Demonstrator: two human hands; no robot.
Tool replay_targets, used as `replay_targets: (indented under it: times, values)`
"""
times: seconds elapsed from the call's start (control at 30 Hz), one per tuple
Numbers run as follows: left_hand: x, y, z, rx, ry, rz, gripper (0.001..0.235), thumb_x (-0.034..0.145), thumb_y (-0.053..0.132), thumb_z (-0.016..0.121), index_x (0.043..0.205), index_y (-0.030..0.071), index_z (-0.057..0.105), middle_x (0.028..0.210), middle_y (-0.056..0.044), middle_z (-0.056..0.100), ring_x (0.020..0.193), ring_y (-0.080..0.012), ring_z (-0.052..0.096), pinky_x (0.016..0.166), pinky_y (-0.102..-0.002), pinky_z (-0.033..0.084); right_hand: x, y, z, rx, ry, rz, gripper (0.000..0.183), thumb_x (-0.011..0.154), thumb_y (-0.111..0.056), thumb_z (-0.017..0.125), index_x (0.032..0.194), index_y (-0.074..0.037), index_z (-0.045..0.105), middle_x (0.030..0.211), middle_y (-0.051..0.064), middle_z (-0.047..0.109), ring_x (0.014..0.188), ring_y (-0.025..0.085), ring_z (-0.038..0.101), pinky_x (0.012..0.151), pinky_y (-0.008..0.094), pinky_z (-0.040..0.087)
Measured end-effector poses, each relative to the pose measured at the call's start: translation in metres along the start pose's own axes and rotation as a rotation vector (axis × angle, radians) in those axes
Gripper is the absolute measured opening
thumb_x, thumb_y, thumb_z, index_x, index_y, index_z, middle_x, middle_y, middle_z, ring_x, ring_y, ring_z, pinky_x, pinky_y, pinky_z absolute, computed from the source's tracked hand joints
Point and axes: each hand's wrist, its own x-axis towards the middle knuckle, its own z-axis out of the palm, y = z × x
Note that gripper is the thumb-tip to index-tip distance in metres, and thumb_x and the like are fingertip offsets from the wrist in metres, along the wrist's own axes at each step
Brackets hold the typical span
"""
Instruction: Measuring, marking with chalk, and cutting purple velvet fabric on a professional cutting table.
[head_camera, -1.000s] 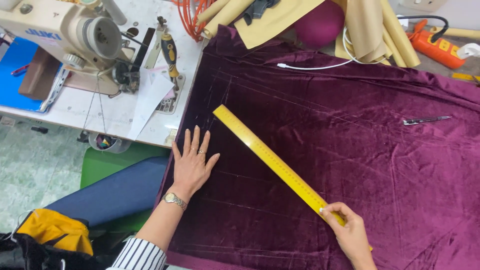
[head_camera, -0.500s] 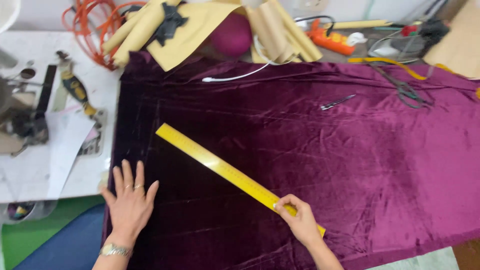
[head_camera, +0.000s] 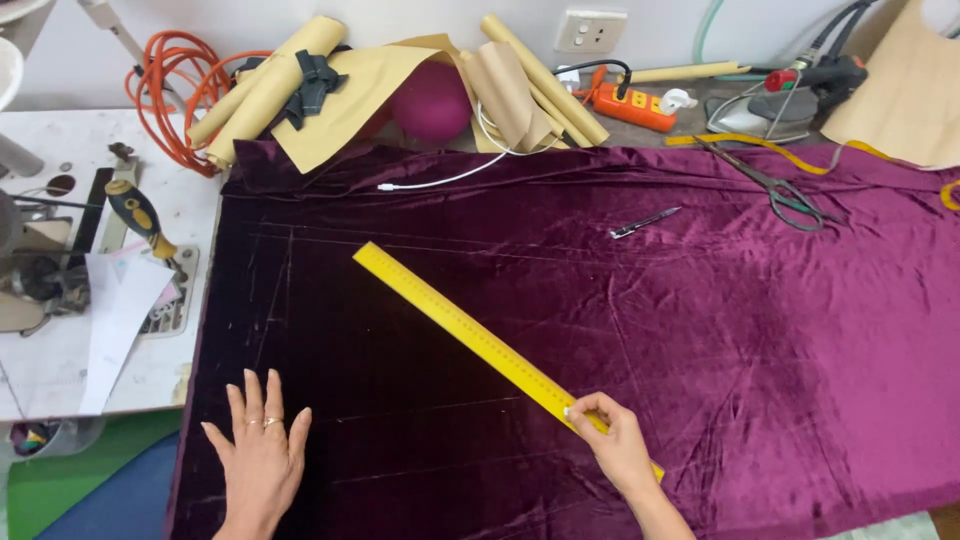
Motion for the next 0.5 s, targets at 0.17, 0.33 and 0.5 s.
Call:
replay_targets:
  times: [0.17,0.33,0.5]
  values:
    - [-0.042,0.052,0.010,-0.083,0.060,-0.005,0.070,0.091,0.042,0.041,0.150,0.008,0.023,0.158,-0.018,0.018,0.148,-0.0384,0.007,0.109,-0.067,0.009,0.020,-0.001,-0.039,0.035,-0.064,0.021,0.008,0.081,-0.010,0.072,0.074,-0.012,0.069,0.079,-0.002,0.071,0.080,0.009,0.065,0.083,0.025,0.046]
    - [-0.077,0.124,0.036,-0.158,0.049,-0.024,0.070,0.090,0.041,0.043,0.149,0.006,0.025,0.157,-0.018,0.020,0.148,-0.0382,0.008,0.111,-0.064,0.010,0.049,0.023,-0.108,0.054,-0.100,-0.065,0.007,0.081,-0.011,0.072,0.075,-0.012,0.068,0.079,-0.003,0.070,0.079,0.008,0.064,0.081,0.024,0.046]
    - [-0.101,0.196,0.072,-0.300,0.097,0.043,0.066,0.086,0.030,0.054,0.145,0.006,0.035,0.153,-0.017,0.031,0.148,-0.0386,0.015,0.114,-0.061,0.012,0.074,0.056,-0.198,0.086,-0.009,-0.012,0.007,0.081,-0.010,0.073,0.076,-0.010,0.069,0.076,0.000,0.071,0.073,0.008,0.063,0.074,0.023,0.046]
